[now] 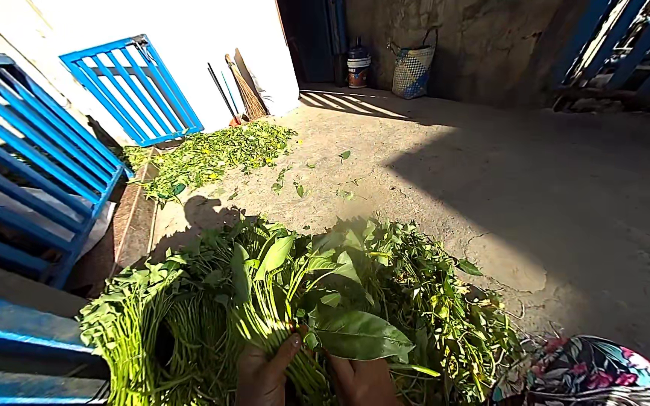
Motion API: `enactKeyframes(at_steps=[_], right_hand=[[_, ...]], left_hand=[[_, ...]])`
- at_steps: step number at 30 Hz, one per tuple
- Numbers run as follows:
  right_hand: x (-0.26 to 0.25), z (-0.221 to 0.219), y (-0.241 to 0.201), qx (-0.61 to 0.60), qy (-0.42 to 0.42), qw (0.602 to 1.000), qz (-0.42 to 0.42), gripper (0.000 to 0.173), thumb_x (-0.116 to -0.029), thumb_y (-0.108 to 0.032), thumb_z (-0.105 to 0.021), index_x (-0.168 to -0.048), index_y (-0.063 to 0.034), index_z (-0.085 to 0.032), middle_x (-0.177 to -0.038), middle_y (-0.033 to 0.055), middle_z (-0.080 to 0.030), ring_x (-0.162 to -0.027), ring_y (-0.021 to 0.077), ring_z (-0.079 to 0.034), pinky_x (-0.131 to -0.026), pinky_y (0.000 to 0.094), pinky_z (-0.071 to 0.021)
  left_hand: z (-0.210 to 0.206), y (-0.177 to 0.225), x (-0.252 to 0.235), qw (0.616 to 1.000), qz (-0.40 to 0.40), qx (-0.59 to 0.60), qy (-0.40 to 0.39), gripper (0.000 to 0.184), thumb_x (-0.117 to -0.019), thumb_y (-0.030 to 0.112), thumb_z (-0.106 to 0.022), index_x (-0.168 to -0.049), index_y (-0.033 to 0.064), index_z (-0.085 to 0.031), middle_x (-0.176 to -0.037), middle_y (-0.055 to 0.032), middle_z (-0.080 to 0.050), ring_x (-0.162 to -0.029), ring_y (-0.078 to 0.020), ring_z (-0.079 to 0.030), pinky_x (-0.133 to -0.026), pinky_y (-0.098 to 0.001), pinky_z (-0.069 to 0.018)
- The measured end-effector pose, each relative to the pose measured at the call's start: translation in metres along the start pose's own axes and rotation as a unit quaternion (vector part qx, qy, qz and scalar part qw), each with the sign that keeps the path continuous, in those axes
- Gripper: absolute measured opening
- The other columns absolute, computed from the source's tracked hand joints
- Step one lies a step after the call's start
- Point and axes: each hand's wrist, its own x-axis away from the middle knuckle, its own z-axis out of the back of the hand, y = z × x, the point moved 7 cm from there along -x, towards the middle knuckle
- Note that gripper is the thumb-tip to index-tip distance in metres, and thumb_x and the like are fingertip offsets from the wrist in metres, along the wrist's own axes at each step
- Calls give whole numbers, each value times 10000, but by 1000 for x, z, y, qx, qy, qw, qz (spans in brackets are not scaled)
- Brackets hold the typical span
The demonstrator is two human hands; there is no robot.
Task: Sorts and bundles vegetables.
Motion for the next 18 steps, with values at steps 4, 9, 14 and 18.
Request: enactKeyframes(at_steps=[4,9,14,18], right_hand=[[-2,3,0,-66,-62,995,-39,178,-896,-169,-685,-1035,-84,-757,-1002,130,-735,-922,265,-725,-810,424,-598],[-6,3,-1,-54,-6,999,-4,148,-934,-178,-642,-1070,-147,-690,-935,95,-695,-802,227,-686,-697,366,-566],[-5,1,-3,-4,-7,1000,24,152,-971,-211,-622,-1088,-173,-712,-948,60,-686,-818,185,-665,-720,336,-550],[-9,7,-6,-18,-29,999,19,140,-980,-187,-630,-1087,-163,-717,-969,74,-696,-834,197,-673,-736,342,-551]], left_hand=[[2,0,1,1000,-7,-16,3,266,-837,-161,-590,-1042,5,-625,-905,-77,-744,-828,-161,-733,-758,-354,-634],[7,-1,4,1000,6,-6,12,228,-917,-142,-457,-1066,-26,-585,-900,-90,-731,-850,-156,-727,-794,-329,-621],[24,-14,-2,1000,-7,-1,-18,230,-942,-121,-451,-1085,-19,-598,-973,-109,-747,-931,-174,-735,-852,-339,-614],[31,-23,-8,998,-43,-2,-41,225,-908,-95,-582,-970,86,-701,-912,-35,-753,-867,-128,-725,-817,-319,-609]])
